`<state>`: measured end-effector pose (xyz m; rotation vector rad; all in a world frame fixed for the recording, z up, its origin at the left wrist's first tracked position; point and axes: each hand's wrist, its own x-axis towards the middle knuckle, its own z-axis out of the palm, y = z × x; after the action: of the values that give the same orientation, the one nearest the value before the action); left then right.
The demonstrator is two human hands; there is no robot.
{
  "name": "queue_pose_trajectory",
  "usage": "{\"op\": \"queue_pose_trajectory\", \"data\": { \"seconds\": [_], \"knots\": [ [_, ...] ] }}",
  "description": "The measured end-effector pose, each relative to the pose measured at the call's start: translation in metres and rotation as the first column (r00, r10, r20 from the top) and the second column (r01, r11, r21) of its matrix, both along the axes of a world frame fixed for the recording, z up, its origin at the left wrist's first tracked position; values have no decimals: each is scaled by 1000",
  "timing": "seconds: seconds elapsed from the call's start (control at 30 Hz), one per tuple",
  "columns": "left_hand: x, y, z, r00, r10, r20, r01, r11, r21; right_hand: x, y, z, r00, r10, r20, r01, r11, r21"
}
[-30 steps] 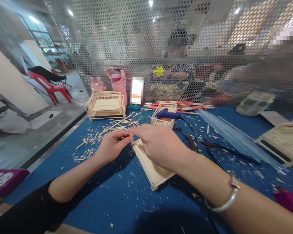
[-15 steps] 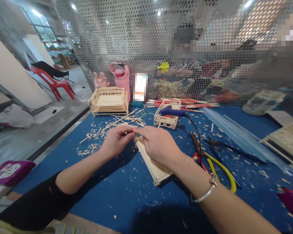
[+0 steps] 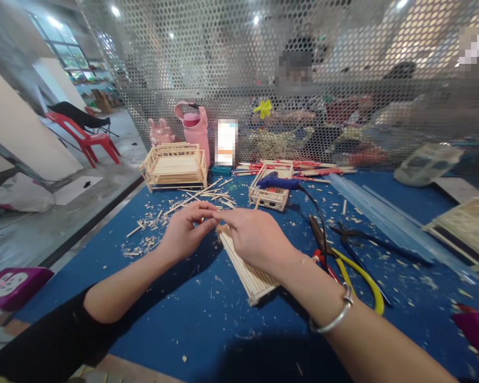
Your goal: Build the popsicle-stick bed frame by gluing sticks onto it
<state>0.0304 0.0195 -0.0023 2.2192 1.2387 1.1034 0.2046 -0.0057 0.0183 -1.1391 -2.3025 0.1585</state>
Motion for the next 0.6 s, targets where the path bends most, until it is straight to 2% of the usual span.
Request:
{"op": "queue_pose_trajectory", "data": {
  "seconds": [0.1,0.2,0.27,0.33,0.4,0.47,0.53,0.6],
  "knots": [
    [-4,0,1,999,-37,14,38,998,-42,1,-1,3,999,14,34,-14,1000,8],
    [-11,1,6,995,-69,78,77,992,-102,9,-11,22,1000,-9,4,9,994,112],
    [-19,3,10,991,-11,137,31,989,-142,21,-24,41,995,-77,-59,88,974,209],
    [-28,5,14,981,100,169,-70,982,-175,36,-43,58,976,-175,-129,206,936,285],
    [-35,8,16,980,165,113,-141,971,-191,52,-62,64,947,-252,-198,308,885,348],
    [-40,9,14,992,108,-60,-117,976,-183,64,-77,55,949,-265,-169,308,891,332],
    [-39,8,10,957,-6,-289,-49,982,-181,69,-86,34,982,-174,-70,187,937,294],
    [-34,4,5,900,-69,-431,-10,984,-179,67,-89,8,995,-95,17,87,959,271]
  ]
}}
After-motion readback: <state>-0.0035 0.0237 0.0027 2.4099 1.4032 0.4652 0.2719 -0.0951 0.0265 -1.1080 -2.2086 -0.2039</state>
